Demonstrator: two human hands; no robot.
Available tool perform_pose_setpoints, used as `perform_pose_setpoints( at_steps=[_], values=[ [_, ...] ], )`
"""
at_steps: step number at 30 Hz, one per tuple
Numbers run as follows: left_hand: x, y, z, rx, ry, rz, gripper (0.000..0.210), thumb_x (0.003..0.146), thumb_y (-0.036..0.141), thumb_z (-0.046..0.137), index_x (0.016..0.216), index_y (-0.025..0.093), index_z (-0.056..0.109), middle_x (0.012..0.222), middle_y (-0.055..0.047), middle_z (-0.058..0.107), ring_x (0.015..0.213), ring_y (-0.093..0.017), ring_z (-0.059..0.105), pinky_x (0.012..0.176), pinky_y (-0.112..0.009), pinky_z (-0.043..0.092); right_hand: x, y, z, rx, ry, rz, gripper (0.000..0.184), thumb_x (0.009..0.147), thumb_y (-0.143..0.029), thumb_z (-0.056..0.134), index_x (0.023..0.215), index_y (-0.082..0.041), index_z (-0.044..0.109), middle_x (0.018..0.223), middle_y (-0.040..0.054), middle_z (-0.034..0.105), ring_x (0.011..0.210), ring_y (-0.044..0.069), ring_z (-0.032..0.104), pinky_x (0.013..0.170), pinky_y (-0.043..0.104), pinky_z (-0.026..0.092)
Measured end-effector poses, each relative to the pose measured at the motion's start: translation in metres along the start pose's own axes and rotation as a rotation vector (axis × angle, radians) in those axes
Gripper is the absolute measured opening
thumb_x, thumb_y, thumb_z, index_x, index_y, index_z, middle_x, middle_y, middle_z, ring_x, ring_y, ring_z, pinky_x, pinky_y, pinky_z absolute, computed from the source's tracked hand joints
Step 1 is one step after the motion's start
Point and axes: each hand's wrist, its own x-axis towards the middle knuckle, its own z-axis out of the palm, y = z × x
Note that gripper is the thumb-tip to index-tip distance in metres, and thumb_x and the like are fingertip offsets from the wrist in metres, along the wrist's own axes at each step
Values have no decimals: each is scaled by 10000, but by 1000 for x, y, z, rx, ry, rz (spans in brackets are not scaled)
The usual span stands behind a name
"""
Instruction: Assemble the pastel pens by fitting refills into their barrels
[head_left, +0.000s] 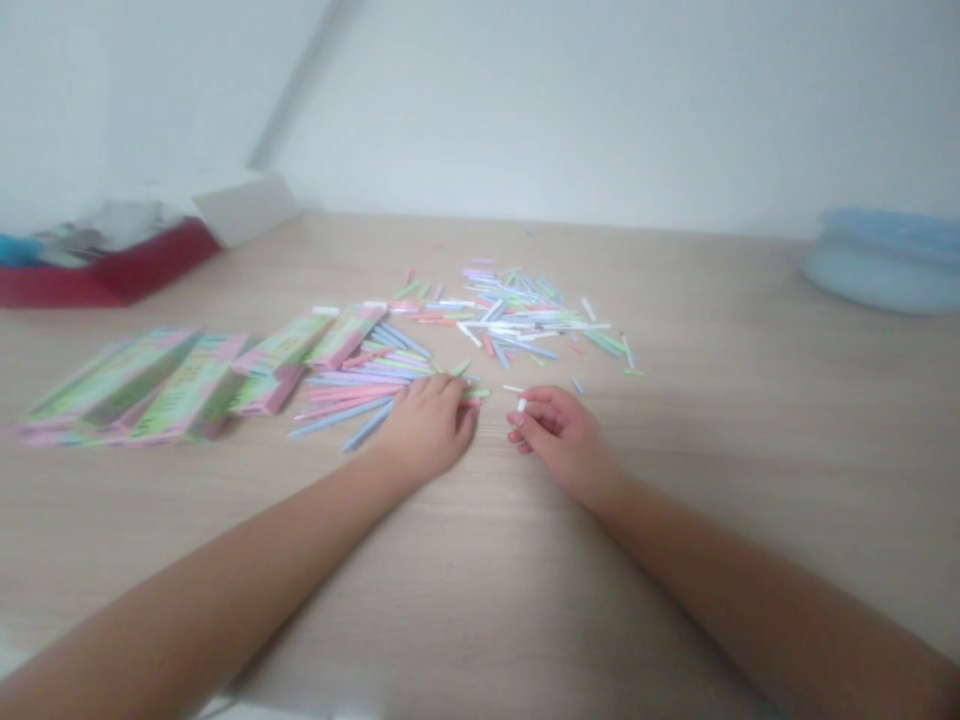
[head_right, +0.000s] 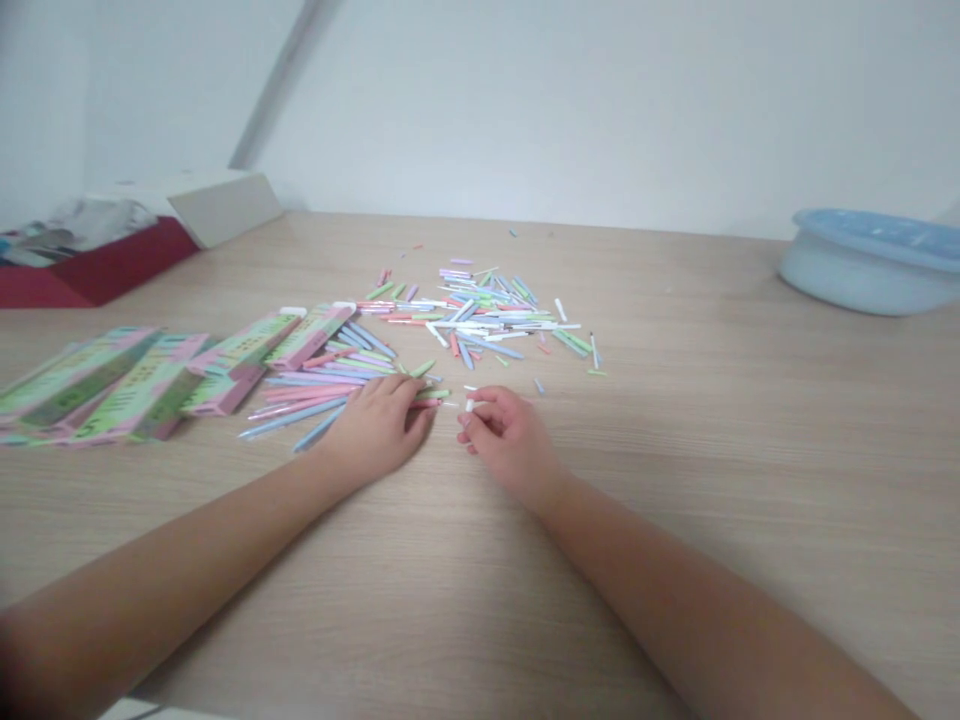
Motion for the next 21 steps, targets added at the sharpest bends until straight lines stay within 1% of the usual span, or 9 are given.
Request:
perform_pose_setpoints(
  at_steps=[2,5,7,10,13,16,17,20,21],
  values=[
    [3,6,-3,52,4,24,329,1023,367,455,1241,185,622,1259,-163,665,1166,-356,597,946,-517,467,0,1,0,10,-3,0,340,842,-430,778,1079,-245,620,786,-15,745,699,180,758,606,284,607],
    [8,18,-6,59,39,136,369,984,281,508,1327,172,589,1369,-188,624,1247,-370,566,1004,-547,433,0,2,0,18,-8,0,335,844,-434,774,1081,-247,628,798,-8,756,710,188,762,631,304,621],
    [11,28,-6,-66,36,251,463,974,245,511,1434,185,517,1390,-163,623,1256,-341,576,1043,-534,431,0,1,-1,35,-14,3,339,838,-454,774,1075,-254,637,813,-1,770,730,200,765,665,331,635],
    [12,38,-3,-402,85,313,484,953,175,465,1436,147,476,1370,-161,623,1274,-266,582,1107,-450,454,0,-1,-4,83,-7,14,366,798,-496,795,1041,-263,650,818,5,783,756,222,766,710,374,648],
    [10,37,0,-580,44,423,573,899,146,504,1468,182,440,1435,-154,586,1332,-244,561,1150,-421,454,1,-7,-7,78,14,38,415,745,-535,827,1012,-261,667,779,7,778,726,239,761,698,404,653],
    [9,30,2,-623,-21,420,507,959,198,515,1464,201,467,1368,-135,654,1255,-234,628,1091,-400,504,10,-16,-7,-12,16,-16,470,700,-548,859,1030,-258,692,771,14,778,743,254,763,684,407,647],
    [9,28,2,-624,-77,415,499,977,217,520,1474,207,472,1341,-128,675,1236,-237,643,1073,-399,515,14,-19,-7,-46,14,-45,493,684,-544,872,1045,-259,697,776,17,779,763,260,766,688,405,645],
    [11,24,3,-663,-47,308,469,976,265,569,1437,188,528,1271,-141,708,1138,-251,685,982,-393,550,28,-26,-5,-133,-16,-87,535,662,-526,893,1085,-261,702,807,22,787,816,266,769,707,396,637],
    [13,24,3,-678,-142,382,451,974,265,586,1421,212,555,1261,-121,713,1141,-243,684,982,-375,545,31,-27,-6,-158,-32,-87,538,664,-521,893,1094,-261,702,818,23,789,827,265,769,712,393,634]
  ],
)
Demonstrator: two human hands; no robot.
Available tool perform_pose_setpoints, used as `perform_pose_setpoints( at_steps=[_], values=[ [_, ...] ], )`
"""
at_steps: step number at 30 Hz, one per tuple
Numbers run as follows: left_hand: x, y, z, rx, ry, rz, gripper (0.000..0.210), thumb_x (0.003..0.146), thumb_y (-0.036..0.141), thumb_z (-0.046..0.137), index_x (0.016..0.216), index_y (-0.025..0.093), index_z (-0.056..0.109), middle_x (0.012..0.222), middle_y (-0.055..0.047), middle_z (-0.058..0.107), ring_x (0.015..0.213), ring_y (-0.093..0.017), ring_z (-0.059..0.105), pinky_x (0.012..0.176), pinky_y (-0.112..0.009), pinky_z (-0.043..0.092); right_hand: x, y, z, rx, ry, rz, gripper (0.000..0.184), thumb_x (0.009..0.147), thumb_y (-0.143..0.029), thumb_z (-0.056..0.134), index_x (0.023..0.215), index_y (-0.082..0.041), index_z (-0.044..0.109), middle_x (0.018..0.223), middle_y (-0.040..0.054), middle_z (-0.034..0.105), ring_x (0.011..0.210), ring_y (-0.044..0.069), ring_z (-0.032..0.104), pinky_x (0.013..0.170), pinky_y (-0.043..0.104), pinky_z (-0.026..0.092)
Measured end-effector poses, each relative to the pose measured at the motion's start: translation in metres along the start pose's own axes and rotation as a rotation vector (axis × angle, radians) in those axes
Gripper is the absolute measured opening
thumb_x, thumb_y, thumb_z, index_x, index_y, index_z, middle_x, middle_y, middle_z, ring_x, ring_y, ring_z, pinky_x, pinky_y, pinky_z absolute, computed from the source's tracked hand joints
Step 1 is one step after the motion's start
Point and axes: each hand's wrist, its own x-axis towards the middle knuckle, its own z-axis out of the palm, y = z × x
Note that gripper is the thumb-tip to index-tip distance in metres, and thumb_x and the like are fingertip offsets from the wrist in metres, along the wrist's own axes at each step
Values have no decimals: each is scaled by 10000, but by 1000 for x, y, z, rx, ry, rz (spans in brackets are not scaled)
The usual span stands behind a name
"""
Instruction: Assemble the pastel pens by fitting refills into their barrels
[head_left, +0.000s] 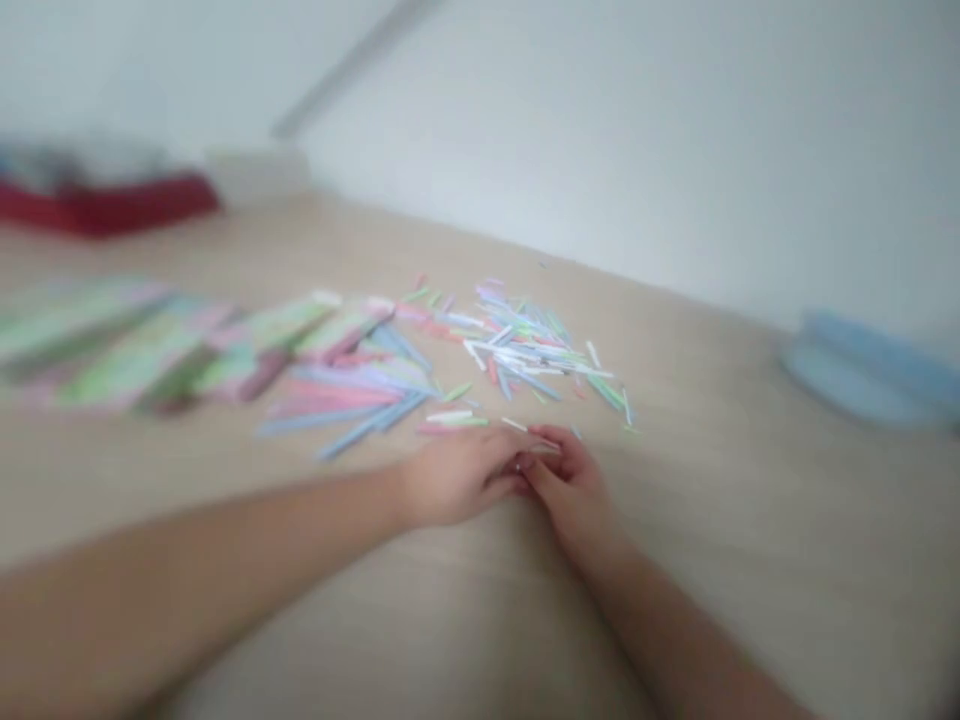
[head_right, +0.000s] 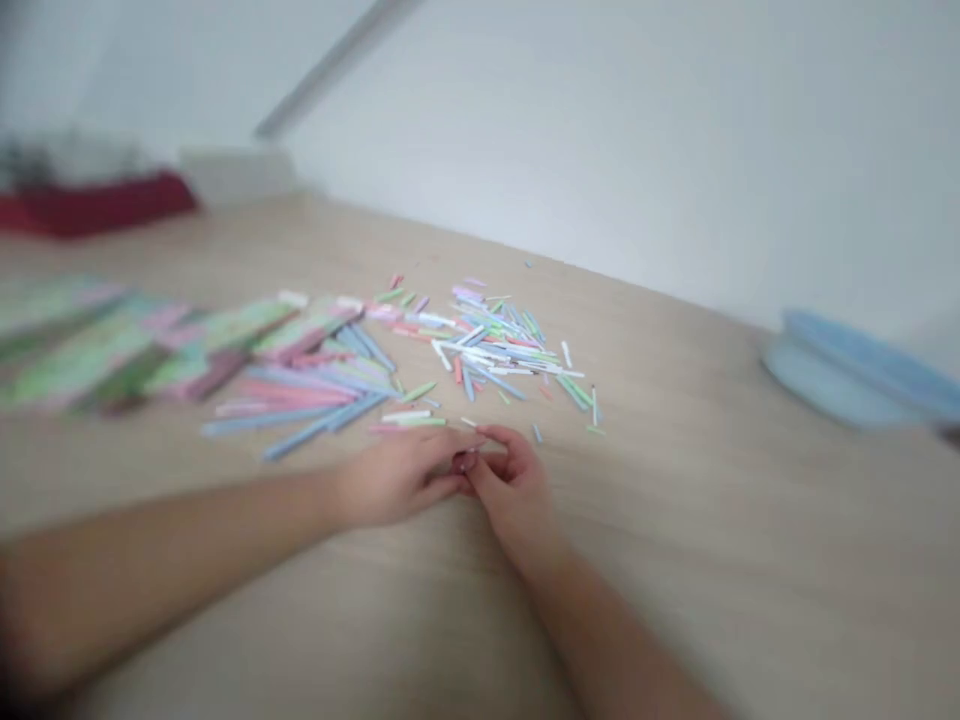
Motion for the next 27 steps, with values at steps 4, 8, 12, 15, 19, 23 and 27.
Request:
perform_pose_setpoints(
  at_steps=[4,8,12,15,19,23,27],
  values=[
    [8,-2,-1,-35,38,-44,416,933,268,661,1342,203,619,1129,-82,743,1018,-226,702,892,-331,541,-6,4,-6,-52,-49,61,525,696,-503,877,1122,-258,691,847,29,794,837,256,768,729,381,624],
    [11,0,0,-13,33,-72,444,922,264,672,1361,235,615,1109,-55,740,1012,-222,699,876,-317,525,-26,9,-9,20,-9,145,441,782,-475,820,1135,-255,674,880,30,797,810,223,763,750,364,615],
    [10,0,0,7,45,-65,414,914,260,679,1325,240,635,1110,-40,748,1015,-203,706,895,-301,525,-33,8,-6,131,3,190,514,793,-464,820,1234,-269,641,869,15,794,782,211,758,752,370,622],
    [10,-3,1,1,96,-77,421,903,281,682,1317,218,636,1102,-41,760,993,-197,716,877,-301,539,-33,8,-5,157,-24,237,614,800,-516,820,1326,-293,594,864,14,789,760,228,758,721,404,638],
    [11,-9,2,-75,171,-152,382,890,325,692,1251,199,670,1006,-27,773,897,-161,733,813,-267,561,-36,11,-11,80,-74,266,475,880,-604,712,1242,-312,616,893,25,775,739,232,746,661,401,626],
    [13,-13,3,-81,170,-227,392,851,342,735,1206,183,688,885,-10,754,779,-148,716,723,-261,552,-38,3,-27,-372,-110,67,422,1031,-595,450,853,-253,621,699,21,678,602,198,644,577,346,488],
    [14,-13,2,-25,168,-268,377,833,325,754,1181,187,705,896,-18,760,802,-160,716,726,-273,547,-31,-7,-42,-827,7,-207,308,1058,-416,436,855,-241,586,739,31,656,679,210,603,615,345,387]
  ],
)
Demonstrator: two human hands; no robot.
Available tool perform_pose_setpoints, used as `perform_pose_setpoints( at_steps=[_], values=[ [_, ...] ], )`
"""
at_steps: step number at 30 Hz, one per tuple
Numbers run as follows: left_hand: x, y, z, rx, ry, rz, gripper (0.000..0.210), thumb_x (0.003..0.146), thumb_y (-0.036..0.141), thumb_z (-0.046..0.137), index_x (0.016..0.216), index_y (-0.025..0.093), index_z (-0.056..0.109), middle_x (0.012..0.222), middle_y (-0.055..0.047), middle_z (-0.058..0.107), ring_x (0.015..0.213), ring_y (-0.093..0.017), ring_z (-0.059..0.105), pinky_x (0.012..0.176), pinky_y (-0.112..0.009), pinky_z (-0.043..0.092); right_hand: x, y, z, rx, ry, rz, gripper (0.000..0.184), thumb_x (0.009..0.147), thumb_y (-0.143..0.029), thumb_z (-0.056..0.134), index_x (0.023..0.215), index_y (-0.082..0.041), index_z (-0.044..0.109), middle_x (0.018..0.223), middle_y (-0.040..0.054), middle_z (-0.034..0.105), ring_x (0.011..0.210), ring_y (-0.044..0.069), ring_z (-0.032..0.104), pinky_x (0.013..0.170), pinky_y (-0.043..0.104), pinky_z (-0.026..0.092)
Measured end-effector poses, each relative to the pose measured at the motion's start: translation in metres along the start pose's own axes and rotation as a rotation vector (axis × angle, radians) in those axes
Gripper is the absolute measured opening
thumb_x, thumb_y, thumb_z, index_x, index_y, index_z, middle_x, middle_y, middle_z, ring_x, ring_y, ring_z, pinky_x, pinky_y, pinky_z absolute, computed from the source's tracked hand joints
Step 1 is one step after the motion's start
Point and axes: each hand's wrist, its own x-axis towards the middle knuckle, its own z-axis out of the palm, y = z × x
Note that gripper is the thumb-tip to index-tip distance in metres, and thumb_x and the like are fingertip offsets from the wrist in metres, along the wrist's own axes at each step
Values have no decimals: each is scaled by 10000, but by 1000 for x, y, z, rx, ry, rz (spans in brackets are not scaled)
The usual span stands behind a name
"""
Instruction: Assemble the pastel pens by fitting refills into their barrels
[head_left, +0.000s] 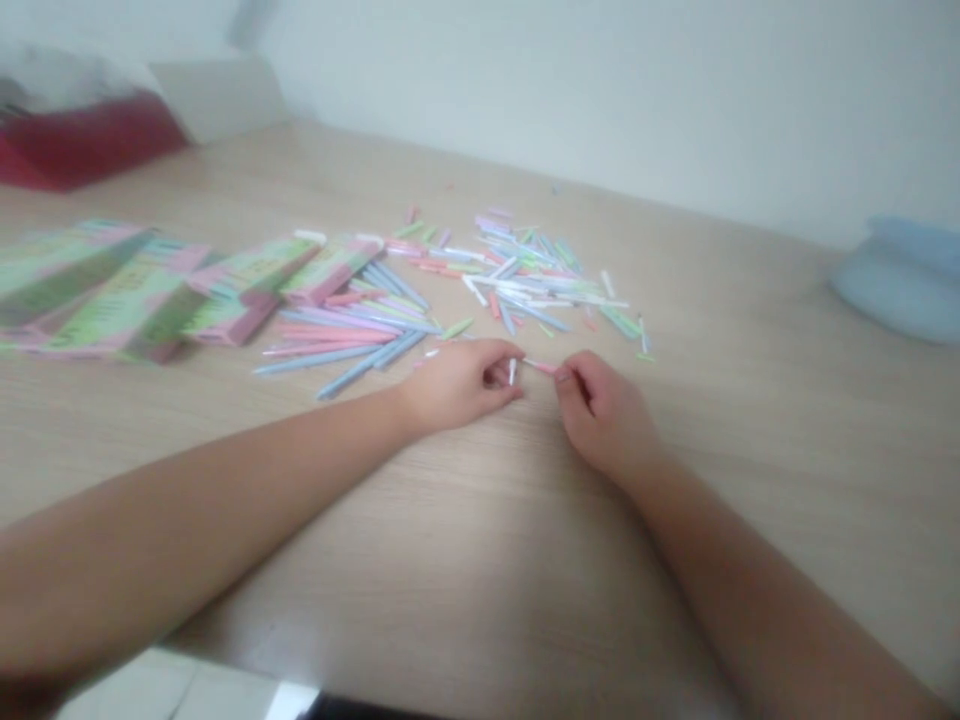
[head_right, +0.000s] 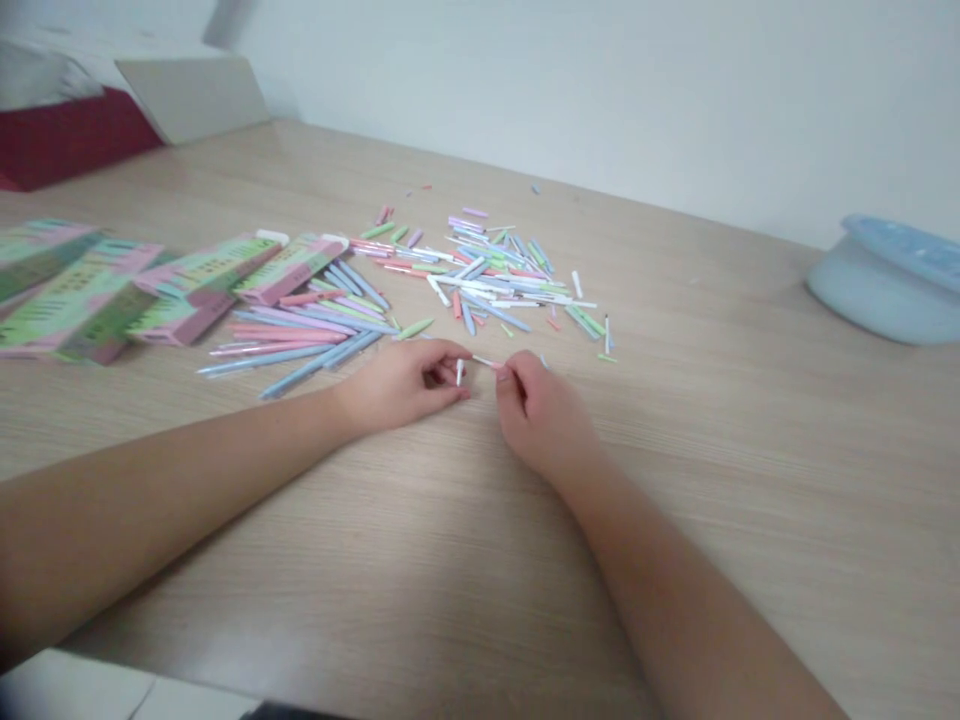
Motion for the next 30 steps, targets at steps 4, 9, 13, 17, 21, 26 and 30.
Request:
perform_pose_setpoints(
  at_steps=[4,9,13,17,21,26,30],
  values=[
    [0,-1,0,33,13,21,375,847,343,753,1187,189,708,921,-23,768,823,-164,719,745,-279,545,10,14,5,-163,40,-102,234,1038,-358,481,995,-212,659,922,84,702,866,256,645,746,375,452],
    [0,-5,1,164,41,91,423,885,363,717,1267,187,676,981,-40,769,872,-179,720,786,-293,547,16,36,20,-225,24,-171,331,1004,-314,533,1253,-162,690,1242,156,691,1157,322,610,1011,454,455],
    [1,-5,1,285,1,144,413,921,347,661,1301,187,658,1029,-54,762,881,-185,711,817,-305,542,19,42,24,-197,-60,-110,300,1018,-319,501,1167,-205,735,1185,129,727,1101,309,637,988,460,474],
    [0,-3,1,343,-39,171,410,944,335,605,1326,192,643,1032,-64,752,912,-200,702,833,-317,533,22,40,25,-197,-59,-102,286,1019,-338,490,1083,-207,736,1082,135,737,1017,308,642,926,449,485],
    [0,-3,2,371,-34,191,422,951,326,572,1352,212,636,1011,-52,750,890,-197,695,824,-315,524,23,41,27,-189,-50,-101,266,990,-264,495,1123,-189,713,1100,148,724,1032,310,632,942,445,474],
    [0,-5,3,425,-9,176,346,958,302,529,1240,197,700,1000,-65,761,896,-201,698,846,-314,518,25,45,30,-195,-52,-91,299,980,-221,470,1143,-176,717,1131,172,706,1067,323,622,959,455,469],
    [0,-5,2,472,-20,172,302,983,333,493,1109,208,739,1027,-67,772,939,-220,698,856,-325,509,26,46,31,-199,-60,-91,276,961,-215,495,1110,-195,727,1113,158,699,1064,316,617,953,444,471]
  ],
)
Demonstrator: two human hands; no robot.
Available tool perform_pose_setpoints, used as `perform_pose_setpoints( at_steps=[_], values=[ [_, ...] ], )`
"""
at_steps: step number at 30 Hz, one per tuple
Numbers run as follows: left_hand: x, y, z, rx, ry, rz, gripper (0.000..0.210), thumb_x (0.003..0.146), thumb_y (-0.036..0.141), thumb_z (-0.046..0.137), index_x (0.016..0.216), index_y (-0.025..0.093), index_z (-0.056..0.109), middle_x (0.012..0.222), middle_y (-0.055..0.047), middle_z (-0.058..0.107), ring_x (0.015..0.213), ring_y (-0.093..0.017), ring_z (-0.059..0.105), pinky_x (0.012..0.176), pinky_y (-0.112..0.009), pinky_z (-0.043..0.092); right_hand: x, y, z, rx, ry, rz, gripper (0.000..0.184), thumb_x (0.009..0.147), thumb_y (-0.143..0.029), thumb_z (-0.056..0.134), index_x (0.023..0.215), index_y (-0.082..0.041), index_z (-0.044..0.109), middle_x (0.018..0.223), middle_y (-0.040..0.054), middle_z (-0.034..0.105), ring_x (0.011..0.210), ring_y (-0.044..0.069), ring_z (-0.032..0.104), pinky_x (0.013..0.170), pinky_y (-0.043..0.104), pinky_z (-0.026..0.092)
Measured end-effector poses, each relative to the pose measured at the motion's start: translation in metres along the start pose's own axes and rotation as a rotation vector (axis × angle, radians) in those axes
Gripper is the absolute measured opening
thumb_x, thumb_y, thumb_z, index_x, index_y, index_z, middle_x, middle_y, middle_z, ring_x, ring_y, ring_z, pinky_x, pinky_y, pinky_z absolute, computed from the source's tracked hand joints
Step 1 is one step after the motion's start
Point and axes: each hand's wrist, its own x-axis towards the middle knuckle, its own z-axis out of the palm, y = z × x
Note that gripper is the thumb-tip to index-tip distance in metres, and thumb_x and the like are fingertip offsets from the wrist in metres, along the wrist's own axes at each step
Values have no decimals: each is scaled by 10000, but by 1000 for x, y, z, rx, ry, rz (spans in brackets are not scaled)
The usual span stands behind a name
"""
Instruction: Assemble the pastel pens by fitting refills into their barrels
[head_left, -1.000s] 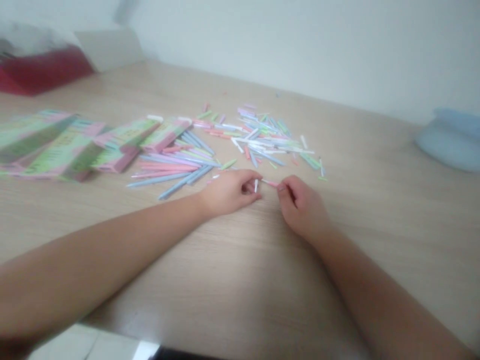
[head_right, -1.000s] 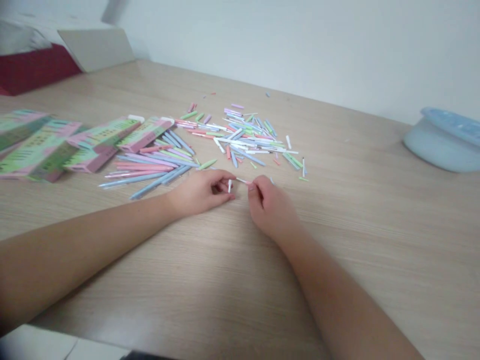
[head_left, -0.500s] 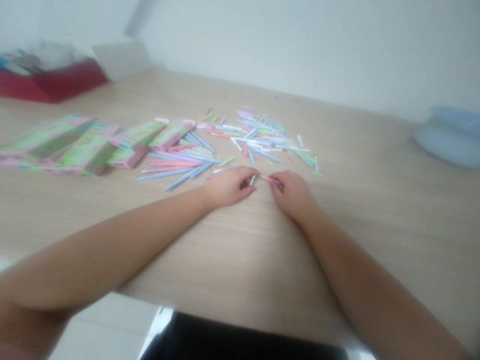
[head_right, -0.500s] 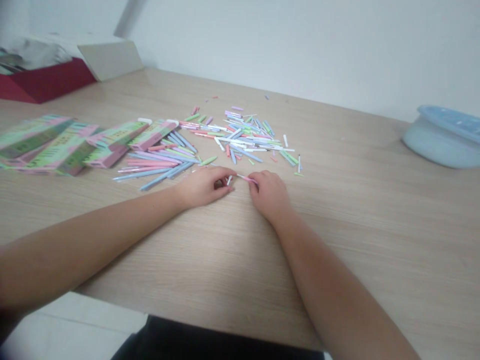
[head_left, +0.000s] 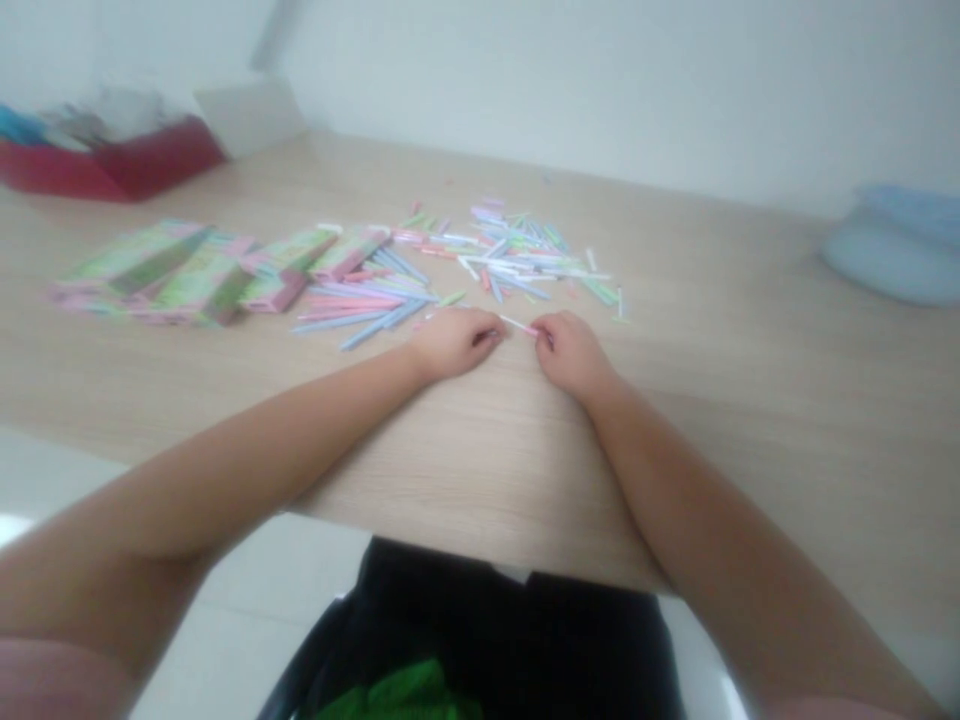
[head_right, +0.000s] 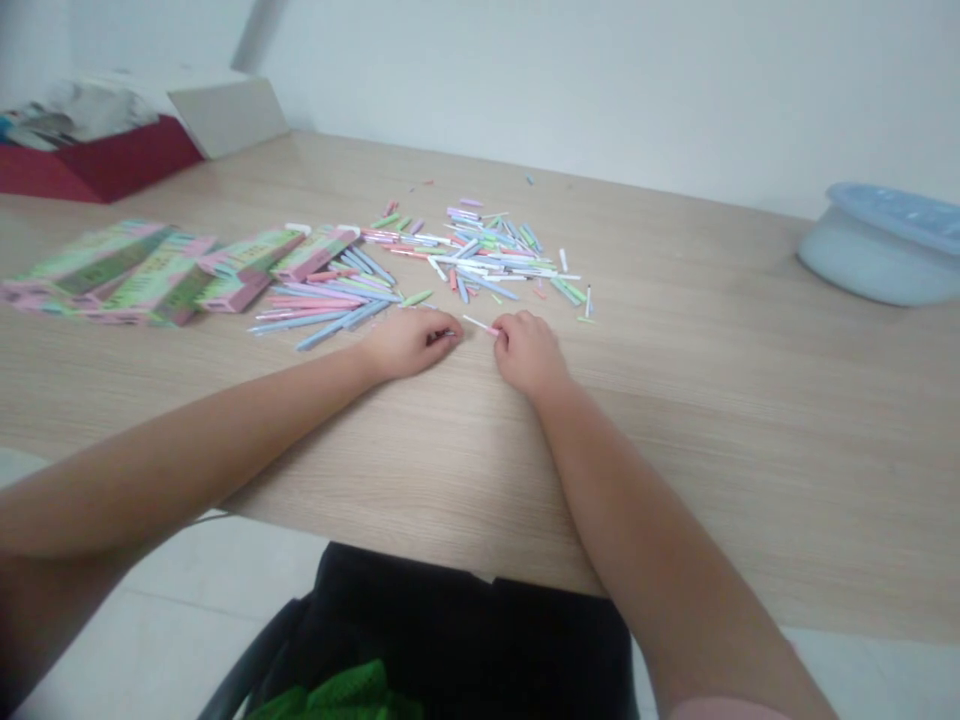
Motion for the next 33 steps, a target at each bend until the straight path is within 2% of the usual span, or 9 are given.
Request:
perform_pose_setpoints(
  at_steps=[5,18,24,29,33],
  values=[
    [0,0,-1,17,4,-27,333,1003,374,461,1111,215,733,1051,-66,776,944,-232,698,838,-327,503,0,-2,-1,4,1,11,289,973,-235,486,1134,-195,723,1108,159,691,1069,314,609,951,443,467],
    [0,0,-4,-34,51,-79,322,996,284,403,1117,185,684,1069,-88,750,931,-228,682,847,-335,511,-1,-3,-1,-7,6,12,274,950,-209,500,1103,-206,728,1126,149,705,1089,312,613,976,453,465],
    [1,0,-4,-45,55,-92,356,984,225,364,1205,172,639,1142,-99,733,986,-218,679,883,-335,513,-4,-7,-1,-2,48,-36,345,959,-215,498,1256,-176,669,1278,168,686,1208,328,590,1051,483,439],
    [2,4,-5,-10,-31,-50,252,941,262,434,964,221,682,915,-50,739,871,-236,681,785,-348,503,1,-13,1,5,94,-31,333,1001,-280,463,1251,-177,659,1273,170,701,1203,334,614,1058,499,450],
    [3,8,-3,36,-89,-25,211,931,281,464,910,226,666,834,-51,728,785,-237,680,702,-346,487,21,-23,4,16,104,-45,376,1008,-308,467,1313,-157,628,1299,177,693,1227,323,614,1062,469,460]
  ],
)
